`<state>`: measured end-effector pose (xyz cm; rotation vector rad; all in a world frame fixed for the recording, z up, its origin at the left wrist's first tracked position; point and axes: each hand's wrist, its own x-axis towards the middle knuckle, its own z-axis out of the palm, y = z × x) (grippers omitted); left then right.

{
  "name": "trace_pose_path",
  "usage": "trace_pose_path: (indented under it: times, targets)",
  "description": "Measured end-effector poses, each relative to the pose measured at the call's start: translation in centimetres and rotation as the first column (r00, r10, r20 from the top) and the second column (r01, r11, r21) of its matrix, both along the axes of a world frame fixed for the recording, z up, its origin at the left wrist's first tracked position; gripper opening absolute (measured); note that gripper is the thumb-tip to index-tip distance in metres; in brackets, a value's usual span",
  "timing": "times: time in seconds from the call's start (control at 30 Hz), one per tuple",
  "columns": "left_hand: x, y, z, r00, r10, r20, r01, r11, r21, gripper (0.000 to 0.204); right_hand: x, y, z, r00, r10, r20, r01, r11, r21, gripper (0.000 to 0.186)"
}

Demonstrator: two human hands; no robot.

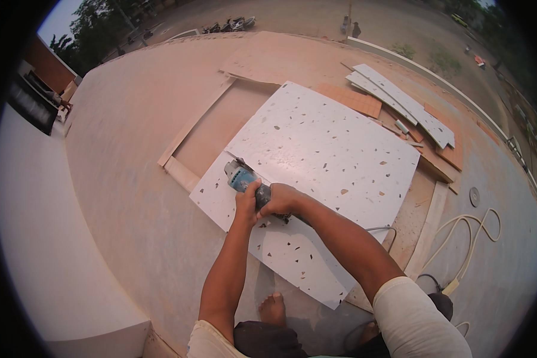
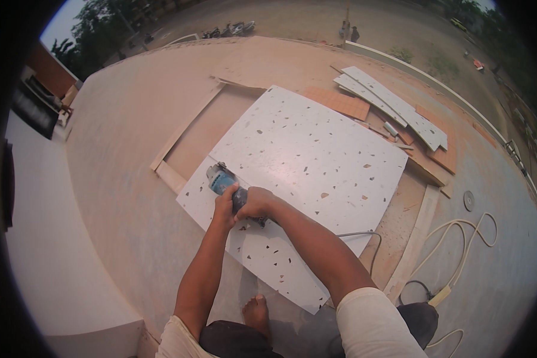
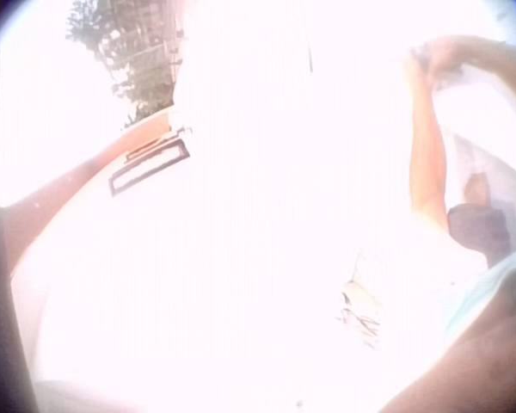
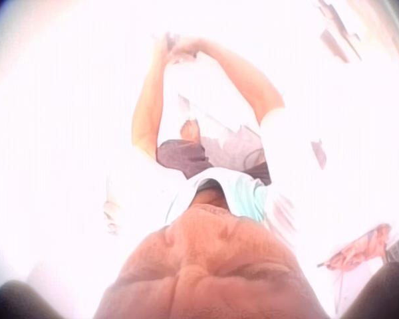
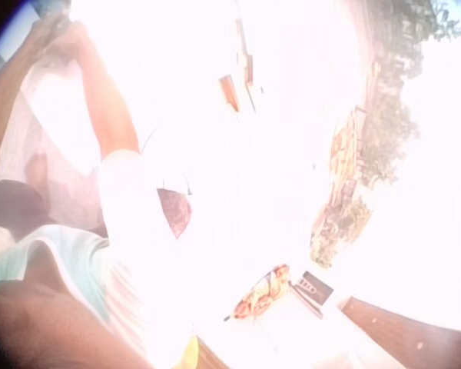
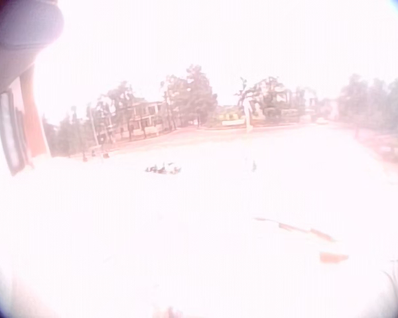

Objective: The person uses an angle grinder to cut a large white speckled tile into smaller rectangular pieces. The person sits on the floor and guides the tool along the tile surface, creating multiple cuts. After finishing, the person lifts the cut pieces and hands one to a coworker.

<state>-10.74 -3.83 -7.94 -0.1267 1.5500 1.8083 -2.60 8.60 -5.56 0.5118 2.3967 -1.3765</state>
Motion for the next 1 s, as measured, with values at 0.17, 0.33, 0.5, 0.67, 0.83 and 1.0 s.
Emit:
trace_pose_path:
  times: [0.17, 0.33, 0.5, 0.67, 0.83, 1.0]
  targets:
    - [-0.2, 0.0, -0.2, 1.0, 0.005, 0.001, -0.005, 1.0, 0.008, 0.031, -0.1, 0.0, 0.6, 0.999, 0.018, 0.049, -0.018, 1.0, 0.01, 0.062]
    - [-0.5, 0.0, -0.4, 1.0, -0.011, 0.013, 0.011, 1.0, -0.016, 0.032, -0.3, 0.0, 0.5, 0.998, 0.011, 0.056, -0.013, 1.0, 0.02, 0.06]
    - [-0.7, 0.1, -1.0, 0.999, 0.037, 0.016, -0.037, 0.999, 0.01, 0.029, -0.3, 0.1, 0.2, 0.999, 0.02, 0.046, -0.02, 1.0, -0.004, 0.06]
    - [1.0, 0.2, -0.1, 1.0, 0.021, 0.015, -0.021, 1.0, -0.014, 0.034, 1.0, 0.0, 0.1, 1.0, 0.009, -0.004, -0.009, 0.999, 0.033, 0.061]
    - [2.3, 0.0, -0.2, 0.999, 0.005, -0.054, -0.006, 1.0, -0.029, 0.036, 2.6, 0.0, 0.2, 0.999, -0.02, -0.032, 0.019, 1.0, -0.01, 0.063]
    - [2.7, 0.0, -1.5, 0.999, -0.002, -0.044, 0.002, 1.0, 0.014, 0.034, 3.3, 0.0, 0.3, 1.0, 0.007, -0.01, -0.007, 1.0, 0.014, 0.066]
